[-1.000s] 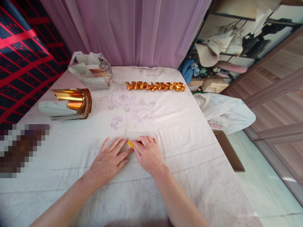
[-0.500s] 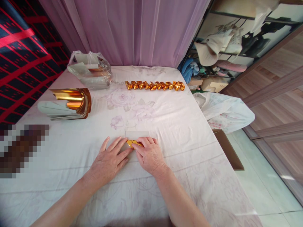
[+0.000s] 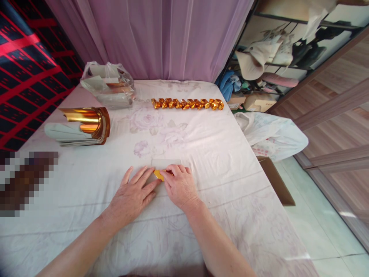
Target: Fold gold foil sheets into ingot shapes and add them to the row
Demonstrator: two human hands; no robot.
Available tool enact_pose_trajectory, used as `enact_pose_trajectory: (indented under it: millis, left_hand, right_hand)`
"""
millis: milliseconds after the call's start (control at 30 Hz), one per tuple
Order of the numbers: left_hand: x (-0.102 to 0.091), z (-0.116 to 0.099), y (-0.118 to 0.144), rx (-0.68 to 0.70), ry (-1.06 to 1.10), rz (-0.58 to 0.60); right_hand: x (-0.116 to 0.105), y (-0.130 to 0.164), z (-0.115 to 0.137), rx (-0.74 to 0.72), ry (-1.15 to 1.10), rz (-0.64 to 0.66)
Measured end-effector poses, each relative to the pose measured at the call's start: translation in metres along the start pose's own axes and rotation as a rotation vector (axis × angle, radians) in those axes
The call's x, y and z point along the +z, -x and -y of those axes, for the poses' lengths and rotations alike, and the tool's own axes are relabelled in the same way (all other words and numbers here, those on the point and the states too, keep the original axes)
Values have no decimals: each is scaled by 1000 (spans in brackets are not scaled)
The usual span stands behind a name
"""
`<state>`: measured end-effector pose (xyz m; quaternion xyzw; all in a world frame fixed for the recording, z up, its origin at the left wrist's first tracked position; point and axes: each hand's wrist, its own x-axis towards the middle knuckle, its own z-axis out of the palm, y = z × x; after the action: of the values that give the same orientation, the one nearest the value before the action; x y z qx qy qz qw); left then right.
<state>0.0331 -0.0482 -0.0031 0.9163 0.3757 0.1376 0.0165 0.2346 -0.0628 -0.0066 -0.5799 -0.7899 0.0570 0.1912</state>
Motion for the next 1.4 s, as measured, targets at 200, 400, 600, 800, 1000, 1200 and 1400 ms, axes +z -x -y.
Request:
enact_pose_trajectory:
  millis: [200, 400, 600, 800, 1000, 1200, 1400]
  left_hand:
    - [-1, 1, 0, 7, -11, 9]
    - [-1, 2, 0, 11, -13, 18]
    - [3, 3, 1, 18, -39, 1]
    - [0, 4, 1, -3, -31, 10]
    - [-4, 3, -2, -27, -2, 10]
    - [-3, 5, -2, -26, 13, 14]
    - [0, 11, -1, -16, 38, 23]
  right_hand:
    - [1, 0, 0, 0, -12, -4]
    - [5, -1, -5, 38, -117, -47]
    - [7, -1, -7, 36, -93, -41]
    - [7, 0, -7, 33, -117, -49]
    - [6, 0, -6, 30, -116, -49]
    - [4, 2, -3, 1, -121, -67]
    - [-1, 5, 0, -74, -121, -45]
